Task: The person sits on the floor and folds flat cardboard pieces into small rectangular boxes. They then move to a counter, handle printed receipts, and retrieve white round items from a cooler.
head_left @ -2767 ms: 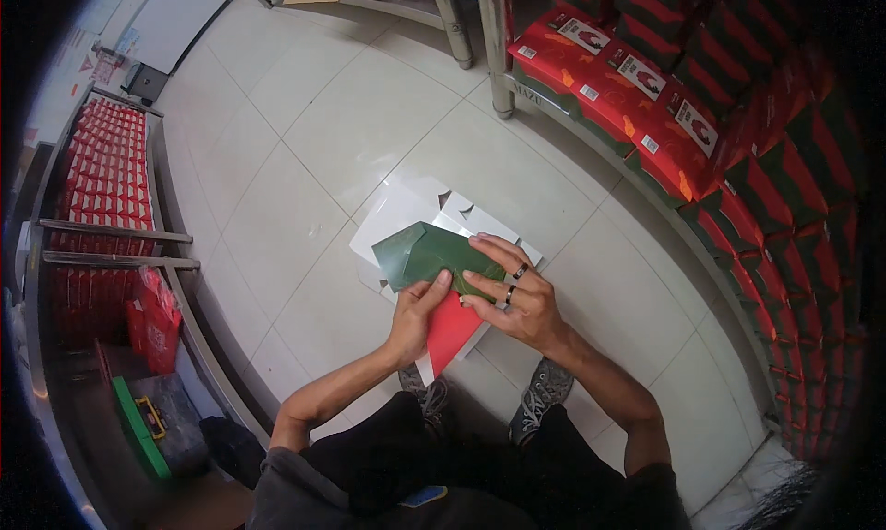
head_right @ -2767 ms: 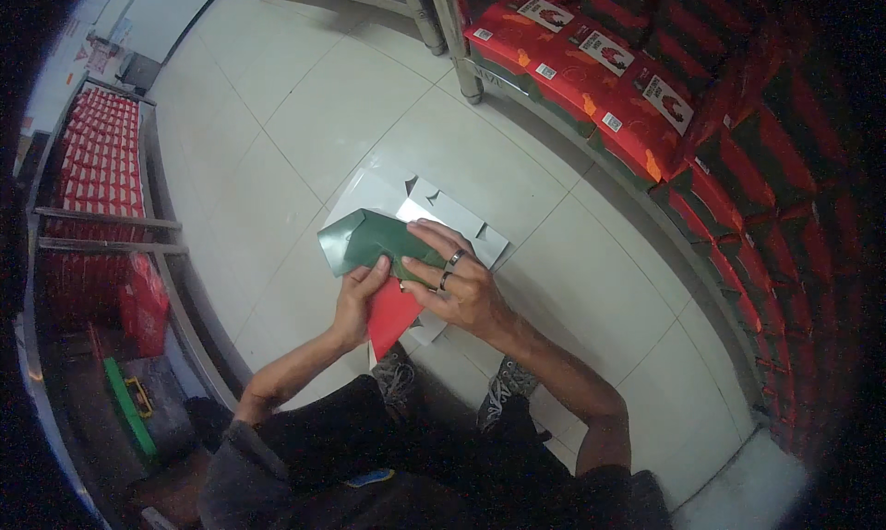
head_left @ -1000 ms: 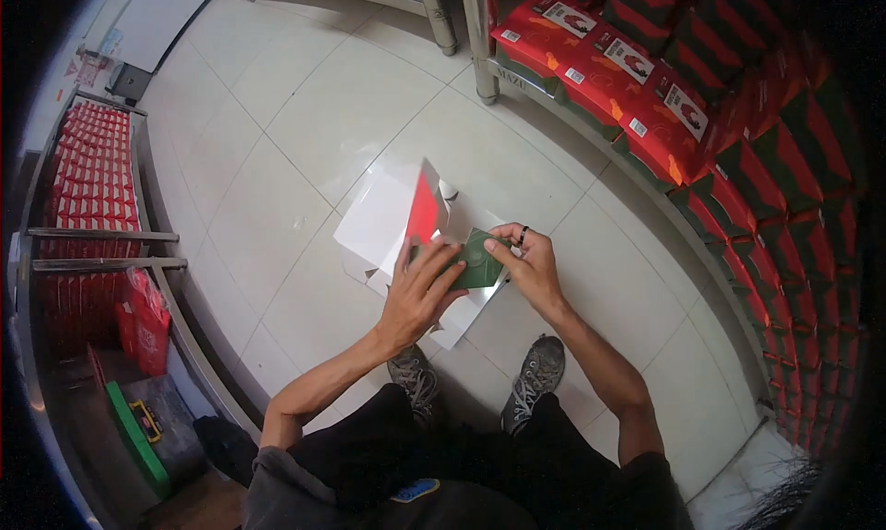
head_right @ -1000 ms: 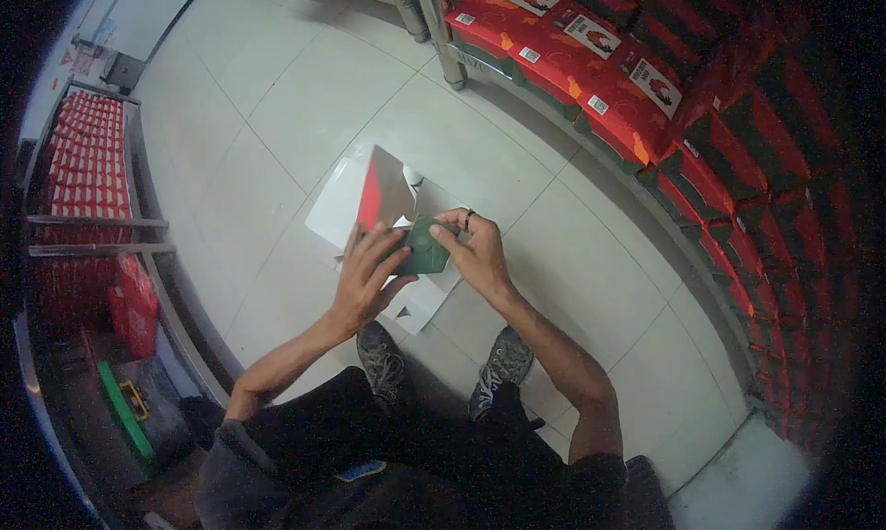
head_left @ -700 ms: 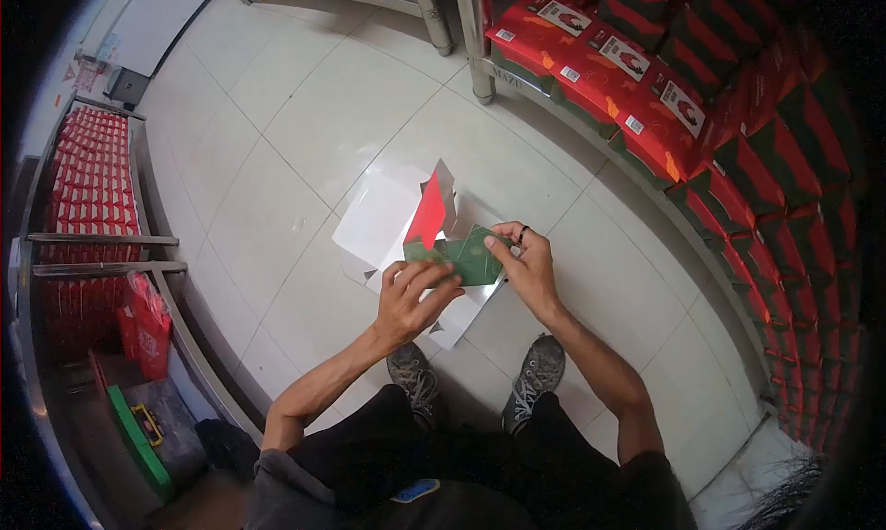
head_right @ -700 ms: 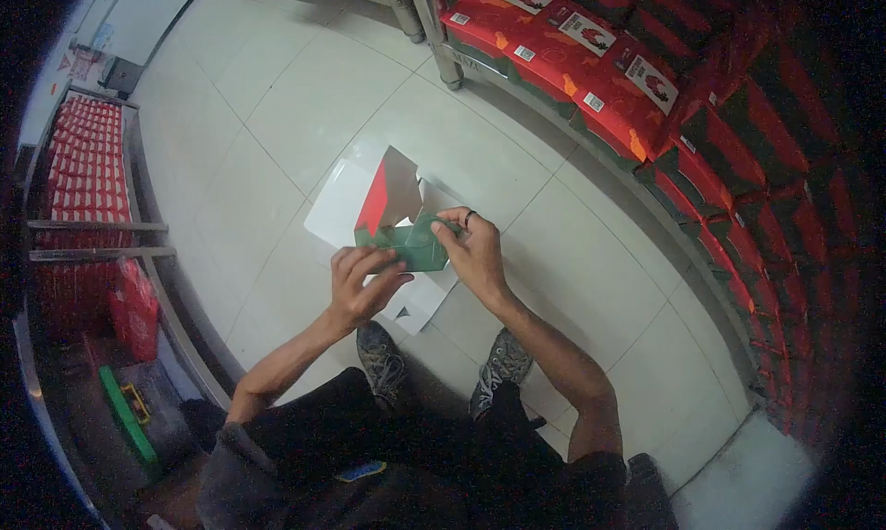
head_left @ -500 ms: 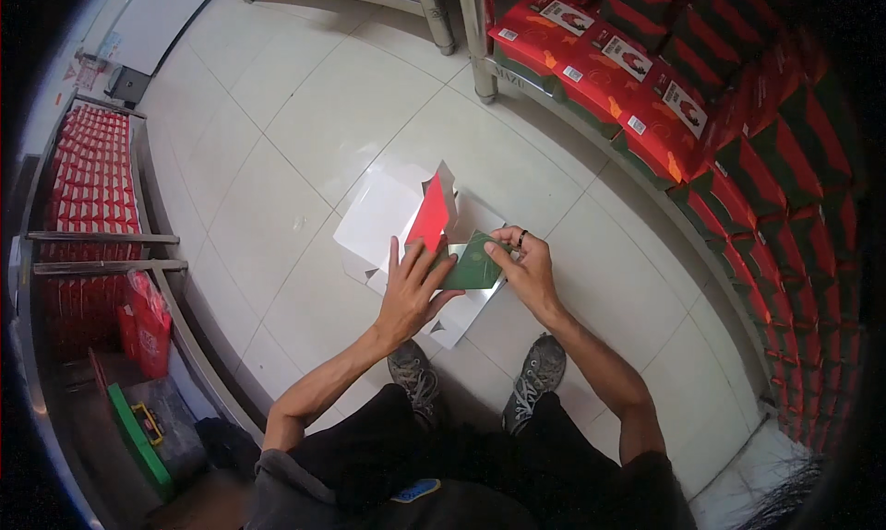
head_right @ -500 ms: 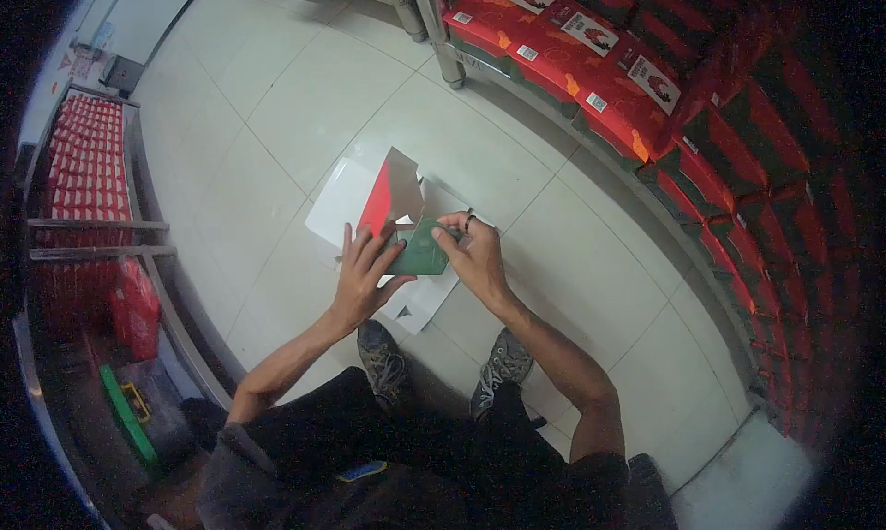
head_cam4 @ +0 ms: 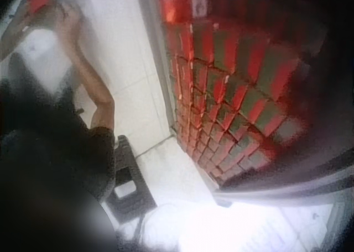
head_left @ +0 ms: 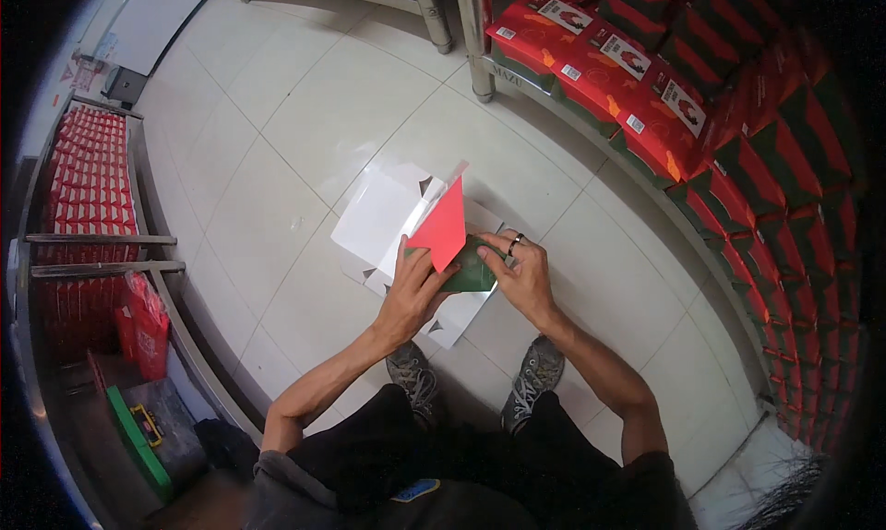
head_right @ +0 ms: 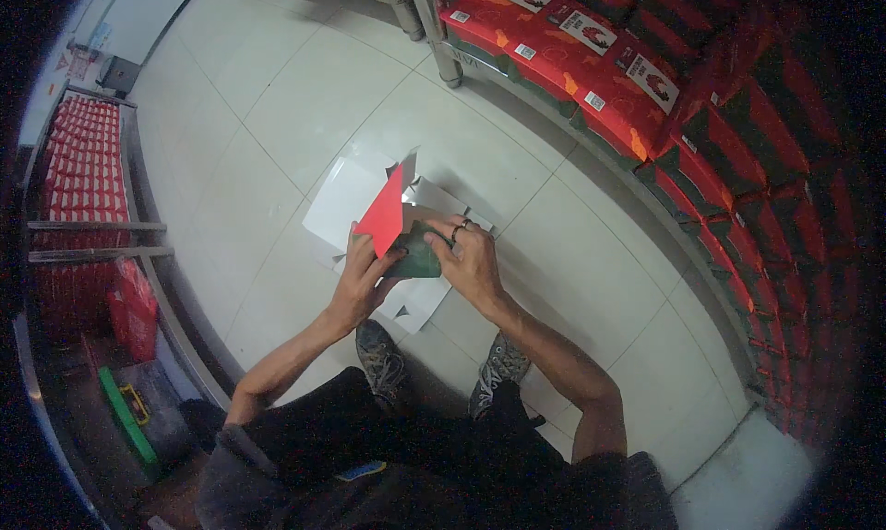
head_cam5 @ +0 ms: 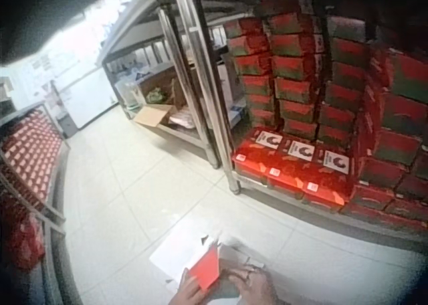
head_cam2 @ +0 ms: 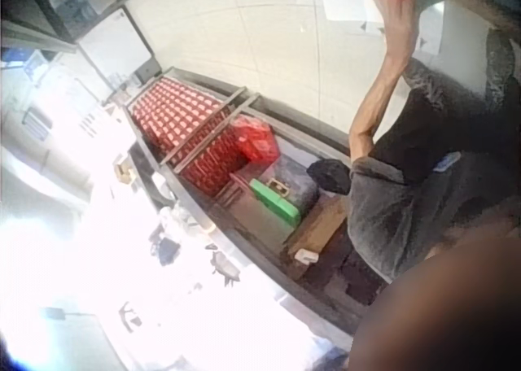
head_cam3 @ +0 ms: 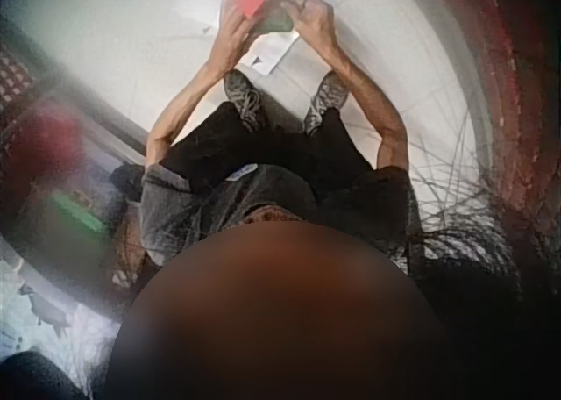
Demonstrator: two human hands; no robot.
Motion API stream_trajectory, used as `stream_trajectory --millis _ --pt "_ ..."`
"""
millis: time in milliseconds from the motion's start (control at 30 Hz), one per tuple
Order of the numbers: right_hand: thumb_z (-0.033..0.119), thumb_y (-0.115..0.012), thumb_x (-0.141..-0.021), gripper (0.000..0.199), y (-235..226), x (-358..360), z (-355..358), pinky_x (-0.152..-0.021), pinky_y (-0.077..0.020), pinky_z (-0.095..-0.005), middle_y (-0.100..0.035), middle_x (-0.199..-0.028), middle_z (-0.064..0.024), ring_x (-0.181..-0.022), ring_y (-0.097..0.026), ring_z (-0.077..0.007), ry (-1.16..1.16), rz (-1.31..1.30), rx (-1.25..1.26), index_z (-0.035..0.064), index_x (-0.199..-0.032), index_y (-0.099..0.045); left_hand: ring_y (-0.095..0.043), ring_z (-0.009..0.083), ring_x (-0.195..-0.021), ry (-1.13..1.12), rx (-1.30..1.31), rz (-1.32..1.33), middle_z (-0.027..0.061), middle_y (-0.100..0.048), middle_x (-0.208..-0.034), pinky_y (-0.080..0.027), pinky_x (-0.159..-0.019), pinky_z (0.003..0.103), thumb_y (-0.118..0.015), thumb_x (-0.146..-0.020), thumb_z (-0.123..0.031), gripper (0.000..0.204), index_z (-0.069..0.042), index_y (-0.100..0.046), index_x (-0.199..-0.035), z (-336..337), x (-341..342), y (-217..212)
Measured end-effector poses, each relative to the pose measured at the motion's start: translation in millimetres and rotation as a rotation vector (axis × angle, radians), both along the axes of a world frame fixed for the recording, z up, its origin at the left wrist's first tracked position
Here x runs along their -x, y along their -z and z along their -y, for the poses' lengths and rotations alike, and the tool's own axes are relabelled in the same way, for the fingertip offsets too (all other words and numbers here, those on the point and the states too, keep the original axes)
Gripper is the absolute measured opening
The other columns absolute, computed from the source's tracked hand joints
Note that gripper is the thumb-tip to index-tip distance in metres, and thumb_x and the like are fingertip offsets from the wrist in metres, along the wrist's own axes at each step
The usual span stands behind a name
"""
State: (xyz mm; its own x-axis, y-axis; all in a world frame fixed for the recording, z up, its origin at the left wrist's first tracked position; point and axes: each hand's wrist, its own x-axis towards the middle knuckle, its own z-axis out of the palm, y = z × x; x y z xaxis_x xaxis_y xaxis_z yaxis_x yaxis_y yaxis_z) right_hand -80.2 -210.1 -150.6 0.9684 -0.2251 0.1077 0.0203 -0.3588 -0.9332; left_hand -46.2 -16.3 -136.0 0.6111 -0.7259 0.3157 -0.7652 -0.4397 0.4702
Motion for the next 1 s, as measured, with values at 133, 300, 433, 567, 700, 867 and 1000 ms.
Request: stream_trajectory --millis 133,300,433,567,700,867,1000 --pt "0.009 -0.065 -0.079 0.017 1.3 0.8 0.0 -0.063 -0.0454 -0.0335 -0.06 -0.079 -0.0111 -0.072 -0.058 -0.0241 -0.121 0.1 0.022 0.0004 -0.093 -0.067 -0.046 0.0304 -0.114 0.032 0.006 0.015 0.0112 -0.049 -0.118 -0.023 -0.104 0.06 -0.074 -0.063 -0.007 0.05 -0.008 -0.057 -0.11 0.6 -1.8 -3.1" --pt "0.008 -0.062 -0.081 0.016 -0.6 4.2 -10.9 -0.065 -0.0436 -0.0356 -0.058 -0.078 -0.0124 -0.073 -0.056 -0.0252 -0.183 0.105 -0.019 -0.0001 -0.094 -0.067 -0.045 0.0314 -0.113 0.057 -0.043 -0.004 0.0132 -0.048 -0.116 -0.025 -0.104 0.058 -0.074 -0.06 -0.003 0.061 -0.007 -0.052 -0.117 -0.8 0.8 -2.9" --pt "0.008 -0.059 -0.084 0.021 -12.9 2.6 -5.1 -0.074 -0.0454 -0.0335 -0.061 -0.088 -0.0134 -0.084 -0.059 -0.0244 -0.131 0.107 -0.088 -0.0019 -0.102 -0.064 -0.043 0.0347 -0.115 -0.082 -0.044 -0.174 0.0157 -0.045 -0.121 -0.034 -0.1 0.048 -0.077 -0.058 -0.002 0.073 -0.006 -0.045 -0.123 -2.1 1.3 -9.0" --pt "0.018 -0.048 -0.093 0.029 6.6 -11.5 26.1 -0.082 -0.0445 -0.0297 -0.061 -0.105 -0.0124 -0.094 -0.057 -0.0208 0.197 0.133 -0.329 -0.0035 -0.11 -0.058 -0.046 0.0337 -0.108 -0.054 0.03 -0.324 0.0153 -0.047 -0.116 -0.039 -0.089 0.044 -0.076 -0.059 -0.001 0.072 -0.005 -0.043 -0.123 -10.2 -8.3 -33.9" --pt "0.03 -0.038 -0.097 0.042 67.7 -14.9 67.8 -0.09 -0.0429 -0.0336 -0.06 -0.11 -0.0119 -0.103 -0.056 -0.022 0.42 -0.235 -0.751 -0.0035 -0.117 -0.053 -0.045 0.0332 -0.118 0.166 0.24 -0.438 0.0132 -0.048 -0.125 -0.038 -0.097 0.042 -0.076 -0.061 0.0 0.069 -0.006 -0.044 -0.122 -23.1 -18.2 -34.5" --pt "0.027 -0.042 -0.095 0.039 101.5 6.3 71.0 -0.086 -0.0477 -0.0331 -0.06 -0.111 -0.0106 -0.099 -0.059 -0.0196 0.12 -0.542 -0.83 -0.0015 -0.119 -0.052 -0.038 0.032 -0.127 0.231 0.257 -0.691 0.0097 -0.049 -0.127 -0.031 -0.105 0.045 -0.076 -0.065 -0.007 0.067 -0.008 -0.042 -0.124 -31.1 -9.8 -25.0" --pt "0.041 -0.045 -0.093 0.05 101.9 7.0 59.9 -0.085 -0.0477 -0.0303 -0.059 -0.114 -0.0087 -0.101 -0.058 -0.0173 0.029 -0.406 -0.714 0.002 -0.125 -0.048 -0.034 0.0311 -0.13 0.252 0.154 -0.701 0.0092 -0.047 -0.129 -0.028 -0.108 0.046 -0.076 -0.066 -0.011 0.069 -0.009 -0.041 -0.125 -25.1 -9.3 -27.2"
